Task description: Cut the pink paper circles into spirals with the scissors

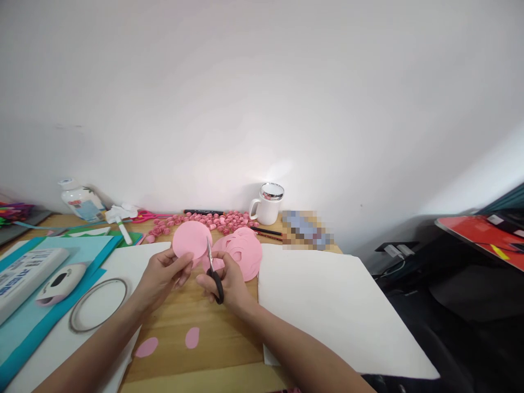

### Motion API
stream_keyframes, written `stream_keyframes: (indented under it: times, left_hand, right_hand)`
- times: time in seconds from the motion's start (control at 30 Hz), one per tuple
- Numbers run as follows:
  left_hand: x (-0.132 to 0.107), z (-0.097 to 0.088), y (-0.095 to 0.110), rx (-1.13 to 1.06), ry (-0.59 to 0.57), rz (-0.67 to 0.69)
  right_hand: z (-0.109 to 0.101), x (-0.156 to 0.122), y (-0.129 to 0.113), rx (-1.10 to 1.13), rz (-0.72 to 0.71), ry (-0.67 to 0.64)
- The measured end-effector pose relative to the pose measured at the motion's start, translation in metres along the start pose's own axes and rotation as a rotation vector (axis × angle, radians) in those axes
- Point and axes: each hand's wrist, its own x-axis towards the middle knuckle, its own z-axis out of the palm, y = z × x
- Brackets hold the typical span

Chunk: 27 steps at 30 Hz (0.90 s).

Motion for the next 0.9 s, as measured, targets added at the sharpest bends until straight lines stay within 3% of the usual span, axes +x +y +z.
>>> stream_keyframes:
  times: [0.33,0.63,0.9]
  left_hand:
    - [0.0019,-0.0047,-0.0047,0.049,0.049,0.016]
    - [-0.0002,-0.0028,-0.0025,0.129,-0.006,-0.016]
    - [0.0014,-0.0047,-0.0051,0.114,0.0,-0.004]
  right_hand:
    - [0.0013,0.0001,0.0021,0.001,0.017,-0.073]
    - [-0.0024,0.0042,0.0003,0.136,-0.003,-0.038]
    - [-0.0014,0.0032,-0.002,0.116,0.002,-0.014]
